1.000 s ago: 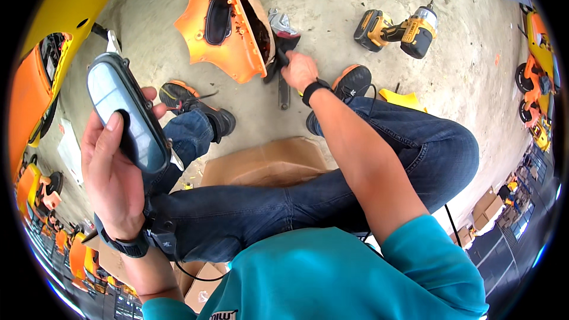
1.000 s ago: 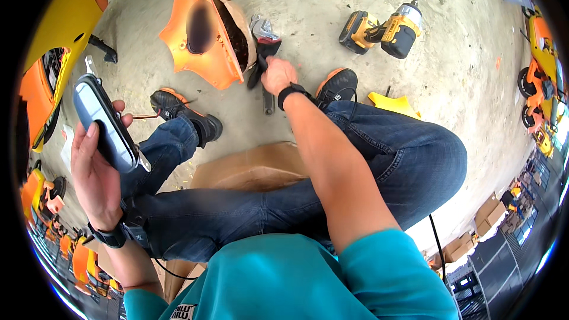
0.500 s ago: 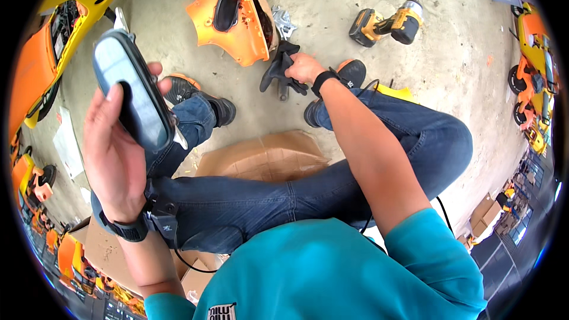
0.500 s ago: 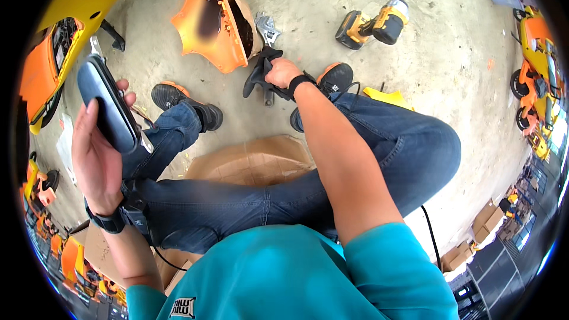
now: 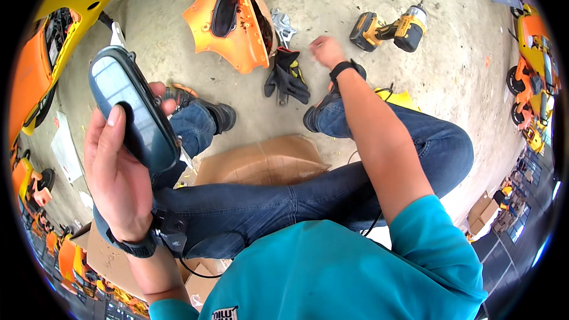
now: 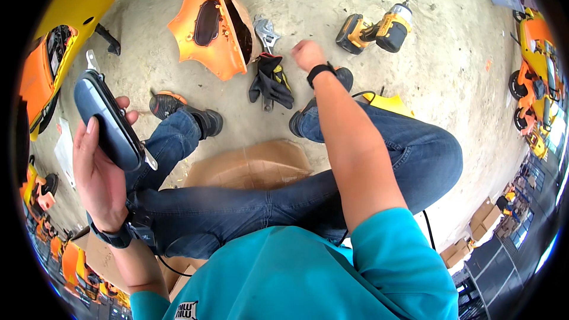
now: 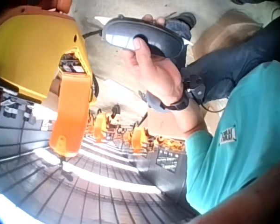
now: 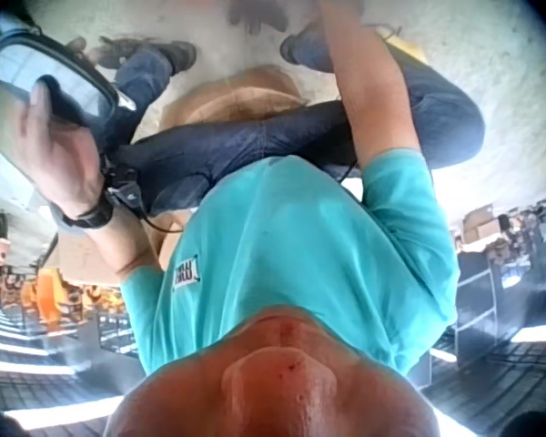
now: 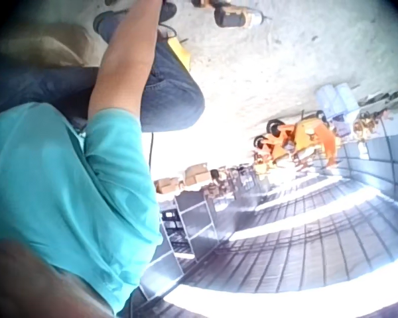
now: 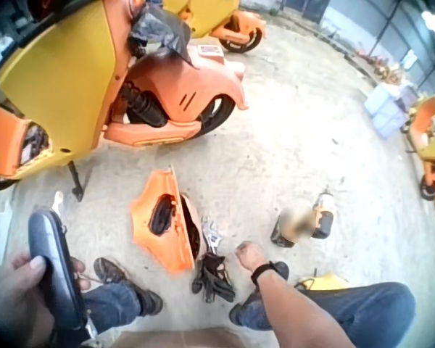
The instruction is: The person wipes a digital display unit with a cloth, places a black cover over it, and uses a screwdriver to fasten screws into the display assembly.
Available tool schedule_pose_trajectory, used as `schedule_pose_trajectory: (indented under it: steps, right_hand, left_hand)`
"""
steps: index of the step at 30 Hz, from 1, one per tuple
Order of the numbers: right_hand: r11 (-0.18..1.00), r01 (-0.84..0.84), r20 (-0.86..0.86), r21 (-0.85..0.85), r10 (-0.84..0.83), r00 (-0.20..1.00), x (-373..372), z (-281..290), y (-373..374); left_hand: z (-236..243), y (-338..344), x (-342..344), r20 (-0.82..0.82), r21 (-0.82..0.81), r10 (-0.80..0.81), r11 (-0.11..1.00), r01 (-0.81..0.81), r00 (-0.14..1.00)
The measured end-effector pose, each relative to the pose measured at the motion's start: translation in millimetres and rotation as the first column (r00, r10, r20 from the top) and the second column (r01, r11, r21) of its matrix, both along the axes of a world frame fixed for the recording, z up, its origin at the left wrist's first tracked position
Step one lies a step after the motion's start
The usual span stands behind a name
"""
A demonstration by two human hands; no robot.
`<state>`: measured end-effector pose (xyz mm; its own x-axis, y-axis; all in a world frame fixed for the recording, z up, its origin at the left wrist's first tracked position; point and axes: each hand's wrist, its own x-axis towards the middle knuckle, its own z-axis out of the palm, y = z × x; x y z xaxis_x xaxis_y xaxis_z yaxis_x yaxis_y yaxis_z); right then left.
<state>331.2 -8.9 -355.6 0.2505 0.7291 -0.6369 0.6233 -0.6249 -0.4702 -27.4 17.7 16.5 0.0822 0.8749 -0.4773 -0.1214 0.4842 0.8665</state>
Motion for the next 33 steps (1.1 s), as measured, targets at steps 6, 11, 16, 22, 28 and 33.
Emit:
schedule_pose_trajectory:
  steps: [6, 11, 16, 22, 28, 33]
  right_hand:
    - [0.999, -0.007, 0.387, 0.042, -0.010, 0.922, 26, -4, 38]
    - [0.982, -0.189, 0.420, 0.027, 0.160, 0.893, 36, -38, 43]
    - [0.923, -0.293, 0.422, 0.250, 0.168, 0.891, 7, -37, 39]
    - [0.904, -0.385, 0.472, 0.186, 0.261, 0.842, -17, -23, 46]
    - [0.899, -0.420, 0.498, 0.124, 0.309, 0.810, -18, -30, 59]
    - [0.913, -0.290, 0.356, 0.287, 0.179, 0.917, -17, -28, 107]
  left_hand:
    - [-9, 5, 1, -0.051, -0.067, 0.046, 0.997, -0.049, 0.998]
    - [-15, 12, 3, -0.060, -0.114, 0.017, 0.993, -0.024, 0.998]
    - [-11, 13, 6, -0.080, -0.148, 0.050, 0.987, -0.061, 0.996]
    - [-9, 15, 6, -0.058, -0.135, 0.121, 0.983, -0.128, 0.991]
    - [-9, 13, 0, -0.055, -0.135, 0.072, 0.988, -0.079, 0.996]
    - [-6, 13, 0, -0.058, -0.154, 0.137, 0.978, -0.144, 0.989]
